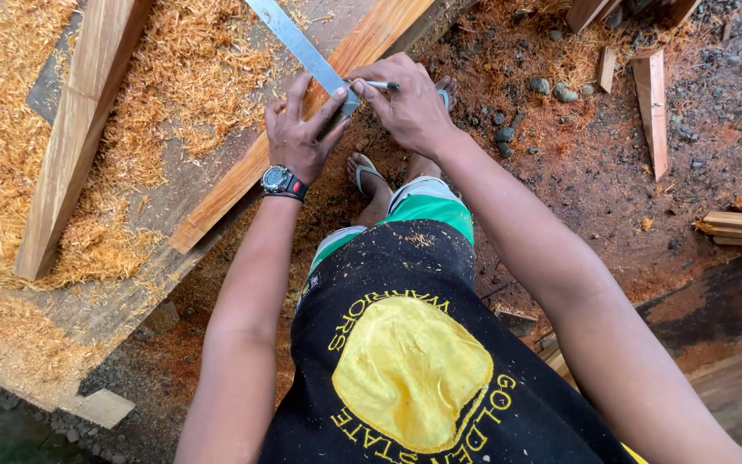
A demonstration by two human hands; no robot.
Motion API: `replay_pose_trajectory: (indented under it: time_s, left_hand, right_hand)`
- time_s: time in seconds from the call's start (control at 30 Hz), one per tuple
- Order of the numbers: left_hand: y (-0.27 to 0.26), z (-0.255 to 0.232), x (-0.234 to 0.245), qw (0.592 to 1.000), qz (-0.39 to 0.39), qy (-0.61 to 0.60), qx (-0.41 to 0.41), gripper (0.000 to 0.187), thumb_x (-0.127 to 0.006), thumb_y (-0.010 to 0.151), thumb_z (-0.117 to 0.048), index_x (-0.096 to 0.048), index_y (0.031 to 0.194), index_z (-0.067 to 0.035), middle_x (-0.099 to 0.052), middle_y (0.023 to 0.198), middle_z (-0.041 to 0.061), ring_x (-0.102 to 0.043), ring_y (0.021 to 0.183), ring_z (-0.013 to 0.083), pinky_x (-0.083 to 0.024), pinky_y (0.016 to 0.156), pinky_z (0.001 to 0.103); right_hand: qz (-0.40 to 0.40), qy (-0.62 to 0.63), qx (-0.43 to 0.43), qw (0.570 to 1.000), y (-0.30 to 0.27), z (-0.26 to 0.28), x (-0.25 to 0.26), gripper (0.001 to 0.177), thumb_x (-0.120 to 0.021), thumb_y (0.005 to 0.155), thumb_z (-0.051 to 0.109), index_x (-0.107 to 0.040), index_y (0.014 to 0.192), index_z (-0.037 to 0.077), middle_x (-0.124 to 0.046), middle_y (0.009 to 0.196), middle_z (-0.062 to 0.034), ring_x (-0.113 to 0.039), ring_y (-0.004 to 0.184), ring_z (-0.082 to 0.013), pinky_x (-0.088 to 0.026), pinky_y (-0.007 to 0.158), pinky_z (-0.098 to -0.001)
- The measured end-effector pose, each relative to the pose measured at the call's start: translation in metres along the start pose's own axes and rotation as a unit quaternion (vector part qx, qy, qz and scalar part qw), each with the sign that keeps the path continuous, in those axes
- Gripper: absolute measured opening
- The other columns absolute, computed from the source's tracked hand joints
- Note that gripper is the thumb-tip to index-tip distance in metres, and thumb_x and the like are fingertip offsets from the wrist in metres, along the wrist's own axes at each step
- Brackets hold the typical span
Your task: Measuring and marking wooden planks using a square and pen.
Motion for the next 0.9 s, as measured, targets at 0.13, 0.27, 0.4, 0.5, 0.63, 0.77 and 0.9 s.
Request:
replay_pose_trajectory:
  time_s: [0.13,0.27,0.4,0.5,0.63,0.77,0.9]
  left_hand:
    - [0.002,-0.003,0.006,1.000,0.000,-0.007,0.001,0.068,-0.106,0.119,-0.054,-0.071,0.178,-0.052,-0.049,0.192,0.017,-0.069,0.164,0.0323,-0.055,0.120,0.061]
    - [0.002,-0.003,0.005,1.000,0.002,-0.016,-0.003,0.068,-0.104,0.121,-0.055,-0.070,0.179,-0.052,-0.049,0.191,0.019,-0.071,0.162,0.0343,-0.055,0.118,0.059]
    - [0.001,-0.001,0.003,1.000,0.010,-0.019,0.006,0.068,-0.103,0.120,-0.056,-0.069,0.179,-0.053,-0.048,0.193,0.019,-0.072,0.160,0.0351,-0.055,0.120,0.060]
    - [0.001,-0.001,0.003,1.000,0.002,-0.013,0.002,0.074,-0.109,0.117,-0.054,-0.068,0.179,-0.054,-0.049,0.193,0.017,-0.071,0.161,0.0334,-0.055,0.120,0.059]
    - [0.002,-0.003,0.006,1.000,0.003,-0.014,-0.003,0.072,-0.109,0.117,-0.053,-0.071,0.178,-0.052,-0.048,0.193,0.016,-0.068,0.165,0.0327,-0.055,0.121,0.059]
    - [0.002,-0.003,0.006,1.000,-0.001,-0.014,-0.003,0.068,-0.106,0.118,-0.054,-0.072,0.178,-0.050,-0.051,0.191,0.018,-0.070,0.162,0.0335,-0.055,0.117,0.059]
    - [0.001,0.000,-0.001,0.999,0.024,-0.022,0.017,0.065,-0.102,0.119,-0.056,-0.073,0.177,-0.051,-0.047,0.193,0.018,-0.069,0.160,0.0355,-0.054,0.122,0.062]
  right_hand:
    - [-0.001,0.006,-0.016,1.000,0.011,-0.003,-0.006,0.034,-0.071,0.130,0.042,-0.090,0.149,0.021,-0.090,0.134,-0.0090,-0.073,0.128,-0.0313,-0.056,0.107,-0.0508]
    - [0.016,-0.012,-0.005,1.000,0.004,-0.001,-0.002,0.032,-0.070,0.130,0.042,-0.089,0.148,0.024,-0.091,0.137,-0.0031,-0.072,0.127,-0.0285,-0.051,0.111,-0.0530]
    - [0.060,-0.032,-0.069,0.995,-0.002,-0.004,0.005,0.037,-0.070,0.128,0.047,-0.093,0.133,0.018,-0.088,0.129,-0.0092,-0.073,0.119,-0.0272,-0.047,0.110,-0.0525]
    - [0.027,0.003,-0.045,0.999,0.004,0.002,0.008,0.032,-0.068,0.131,0.042,-0.087,0.150,0.025,-0.087,0.136,-0.0084,-0.069,0.126,-0.0289,-0.049,0.109,-0.0512]
    - [0.019,0.017,-0.054,0.998,0.013,-0.002,0.000,0.035,-0.068,0.129,0.044,-0.087,0.152,0.026,-0.090,0.143,-0.0066,-0.069,0.132,-0.0304,-0.050,0.113,-0.0535]
    - [0.040,-0.007,-0.035,0.999,0.008,-0.001,-0.005,0.034,-0.068,0.130,0.043,-0.087,0.153,0.025,-0.090,0.143,-0.0041,-0.069,0.129,-0.0289,-0.048,0.110,-0.0533]
    - [0.130,-0.076,-0.106,0.983,-0.006,-0.004,0.003,0.039,-0.066,0.129,0.049,-0.091,0.139,0.020,-0.087,0.124,-0.0117,-0.066,0.116,-0.0291,-0.043,0.103,-0.0540]
Point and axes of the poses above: each hand's wrist, its own y-axis towards the middle knuckle, its own x-axis out of the back of the hand, z = x × y, the point moved 9 cm from there along y, towards the middle knuckle
